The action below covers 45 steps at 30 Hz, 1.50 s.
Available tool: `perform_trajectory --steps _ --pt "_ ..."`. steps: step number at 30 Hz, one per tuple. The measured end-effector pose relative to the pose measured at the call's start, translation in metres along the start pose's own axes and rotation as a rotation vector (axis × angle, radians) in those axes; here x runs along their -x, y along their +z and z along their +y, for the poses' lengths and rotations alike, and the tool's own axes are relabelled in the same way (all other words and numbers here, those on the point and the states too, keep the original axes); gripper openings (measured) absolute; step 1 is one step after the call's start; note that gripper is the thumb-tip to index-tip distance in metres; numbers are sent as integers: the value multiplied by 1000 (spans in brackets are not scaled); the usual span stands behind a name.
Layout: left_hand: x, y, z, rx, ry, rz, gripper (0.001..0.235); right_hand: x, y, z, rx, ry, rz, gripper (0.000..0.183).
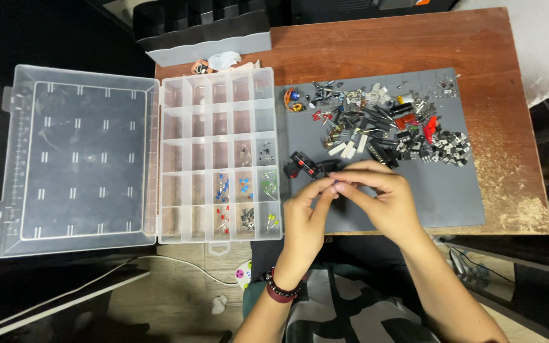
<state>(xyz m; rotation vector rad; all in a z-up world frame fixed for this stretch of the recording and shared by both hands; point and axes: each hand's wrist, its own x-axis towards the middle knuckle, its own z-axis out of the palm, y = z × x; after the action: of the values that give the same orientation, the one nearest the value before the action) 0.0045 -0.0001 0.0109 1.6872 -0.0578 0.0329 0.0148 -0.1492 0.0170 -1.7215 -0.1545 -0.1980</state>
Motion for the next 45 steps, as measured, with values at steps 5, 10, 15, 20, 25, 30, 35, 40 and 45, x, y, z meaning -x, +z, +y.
perform_trajectory --steps 5,10,15,20,25,30,35,40,45 --pt "1 3 -24 264 -165 -21 15 -2 0 4 46 -64 -13 17" --pt "1 -6 -11 226 -182 20 12 1 6 2 124 -75 34 11" --pt "4 -9 -4 -279 326 87 10 7 13 -6 214 -71 94 9" --pt "5 -7 -6 -333 407 127 11 11 18 -7 224 -55 109 10" --pt "8 -10 -5 -305 391 108 10 15 19 -1 263 -70 137 7" --pt "10 -8 -17 -348 454 119 9 16 21 0 226 -35 140 6" --pt "10 -11 -6 -224 436 102 10 18 21 11 21 81 127 6" --pt "10 -12 -2 -51 269 100 6 17 20 11 -116 143 138 6" --pt "11 -13 -7 40 131 99 8 18 22 10 -114 134 128 11"
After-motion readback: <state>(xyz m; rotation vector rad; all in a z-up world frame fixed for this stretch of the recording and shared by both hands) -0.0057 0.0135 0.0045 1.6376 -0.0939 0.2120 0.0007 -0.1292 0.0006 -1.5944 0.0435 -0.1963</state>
